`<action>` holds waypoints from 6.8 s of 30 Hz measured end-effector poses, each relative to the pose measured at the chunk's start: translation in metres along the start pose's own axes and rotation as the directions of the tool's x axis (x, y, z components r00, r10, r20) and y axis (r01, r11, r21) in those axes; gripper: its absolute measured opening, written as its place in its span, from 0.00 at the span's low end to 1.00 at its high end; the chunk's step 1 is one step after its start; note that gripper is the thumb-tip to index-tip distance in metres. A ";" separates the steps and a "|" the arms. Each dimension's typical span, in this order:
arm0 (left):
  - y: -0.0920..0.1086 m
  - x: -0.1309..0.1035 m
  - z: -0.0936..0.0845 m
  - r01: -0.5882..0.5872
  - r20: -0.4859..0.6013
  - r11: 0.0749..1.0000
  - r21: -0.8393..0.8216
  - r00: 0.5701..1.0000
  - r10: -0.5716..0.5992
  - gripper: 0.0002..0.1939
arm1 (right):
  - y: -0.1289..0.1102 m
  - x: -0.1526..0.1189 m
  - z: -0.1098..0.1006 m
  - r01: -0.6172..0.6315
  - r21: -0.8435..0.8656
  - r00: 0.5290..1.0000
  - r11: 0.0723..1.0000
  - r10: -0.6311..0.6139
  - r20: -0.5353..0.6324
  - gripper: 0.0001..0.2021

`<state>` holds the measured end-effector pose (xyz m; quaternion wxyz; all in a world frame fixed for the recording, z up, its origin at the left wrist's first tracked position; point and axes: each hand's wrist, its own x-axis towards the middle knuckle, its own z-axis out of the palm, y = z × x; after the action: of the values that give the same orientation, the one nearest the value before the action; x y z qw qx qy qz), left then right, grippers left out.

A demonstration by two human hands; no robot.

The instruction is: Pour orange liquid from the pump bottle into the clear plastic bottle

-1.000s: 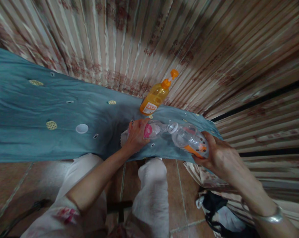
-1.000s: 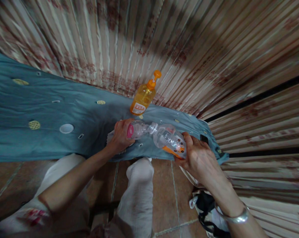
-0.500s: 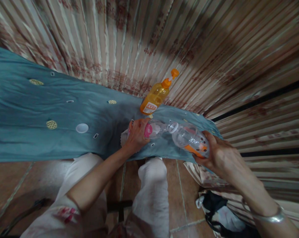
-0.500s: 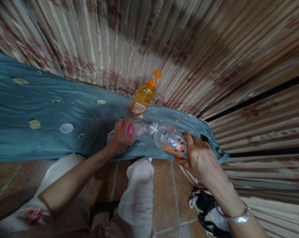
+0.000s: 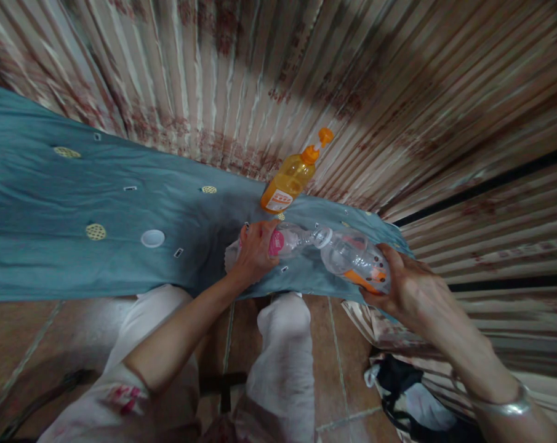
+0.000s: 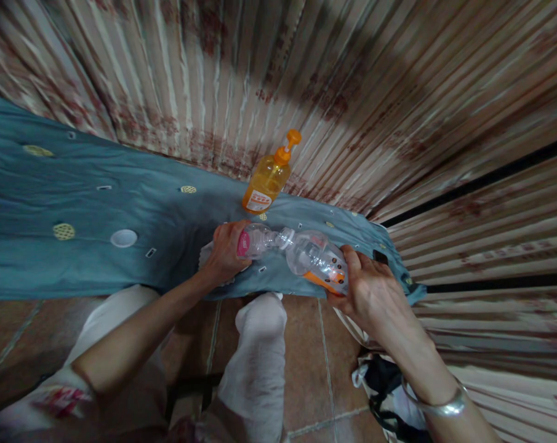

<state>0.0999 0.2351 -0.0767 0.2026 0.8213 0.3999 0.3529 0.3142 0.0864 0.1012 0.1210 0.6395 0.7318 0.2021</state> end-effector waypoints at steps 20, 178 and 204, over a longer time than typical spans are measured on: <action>0.001 0.001 0.000 0.005 0.001 1.000 -0.006 1.000 -0.005 0.39 | -0.001 0.001 0.000 0.000 0.012 1.000 1.000 0.000 -0.014 0.28; -0.001 -0.001 -0.001 0.010 -0.002 1.000 -0.012 1.000 -0.010 0.40 | 0.002 -0.003 0.013 0.004 -0.007 1.000 1.000 -0.004 -0.015 0.30; 0.000 -0.001 -0.003 0.019 0.013 0.999 -0.027 1.000 -0.019 0.39 | 0.003 -0.002 0.015 0.014 -0.016 0.998 1.000 -0.015 -0.053 0.31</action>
<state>0.0976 0.2347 -0.0753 0.2195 0.8170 0.4016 0.3508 0.3234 0.0868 0.0894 0.1079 0.6274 0.7379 0.2240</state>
